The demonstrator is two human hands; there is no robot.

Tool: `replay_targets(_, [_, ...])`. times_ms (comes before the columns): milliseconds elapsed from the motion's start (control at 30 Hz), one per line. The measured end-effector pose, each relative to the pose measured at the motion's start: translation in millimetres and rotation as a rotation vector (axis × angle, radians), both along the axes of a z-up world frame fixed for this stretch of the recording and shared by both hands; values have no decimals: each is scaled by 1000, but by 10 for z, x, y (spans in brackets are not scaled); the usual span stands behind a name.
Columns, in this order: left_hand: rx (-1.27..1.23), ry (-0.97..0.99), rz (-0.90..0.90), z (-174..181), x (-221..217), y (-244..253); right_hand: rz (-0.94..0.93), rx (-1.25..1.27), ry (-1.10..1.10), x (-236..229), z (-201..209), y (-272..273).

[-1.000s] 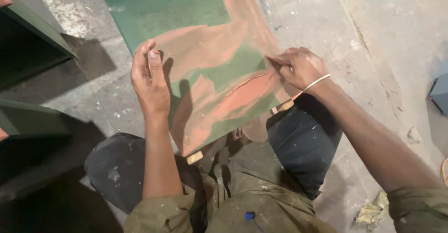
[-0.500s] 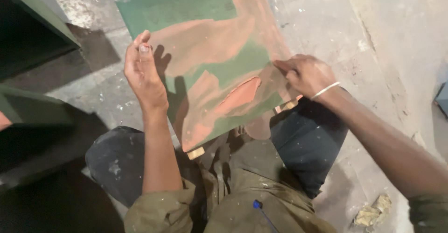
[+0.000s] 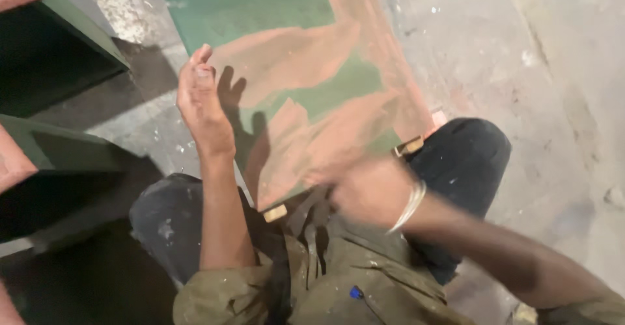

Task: The person applies a pinkish putty to a green wooden furniture piece using a small rectangular tool. They spread the putty over the edges and flat surfaces, smoothing it out to cover the green paint.

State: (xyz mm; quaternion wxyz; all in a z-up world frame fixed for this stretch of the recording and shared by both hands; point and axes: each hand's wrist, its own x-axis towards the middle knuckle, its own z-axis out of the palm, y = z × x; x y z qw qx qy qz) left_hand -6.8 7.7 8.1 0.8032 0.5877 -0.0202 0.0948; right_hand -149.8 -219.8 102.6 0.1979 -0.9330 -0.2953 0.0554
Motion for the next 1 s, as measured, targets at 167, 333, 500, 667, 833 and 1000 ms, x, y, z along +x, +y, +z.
replay_targets(167, [807, -208, 22, 231, -243, -289, -768, 583, 132, -230, 183, -1803])
replay_targets(333, [883, -49, -358, 408, -463, -897, -1271, 770, -4, -1009, -753, -3370])
replay_targets(500, [1099, -361, -491, 438, -290, -1524, -1538, 615, 193, -1290, -2019, -3861])
replay_targets(667, [1351, -429, -480, 273, -220, -1861, -1535, 575, 356, -1387, -3239, -3914])
replay_targets(833, [1488, -429, -426, 268, -247, -1956, -1527, 153, 275, -1377, -4003, -3801])
replay_targets(1000, [1659, -495, -391, 99, -253, -1852, -1619, 198, 177, -1521, -4375, -3556])
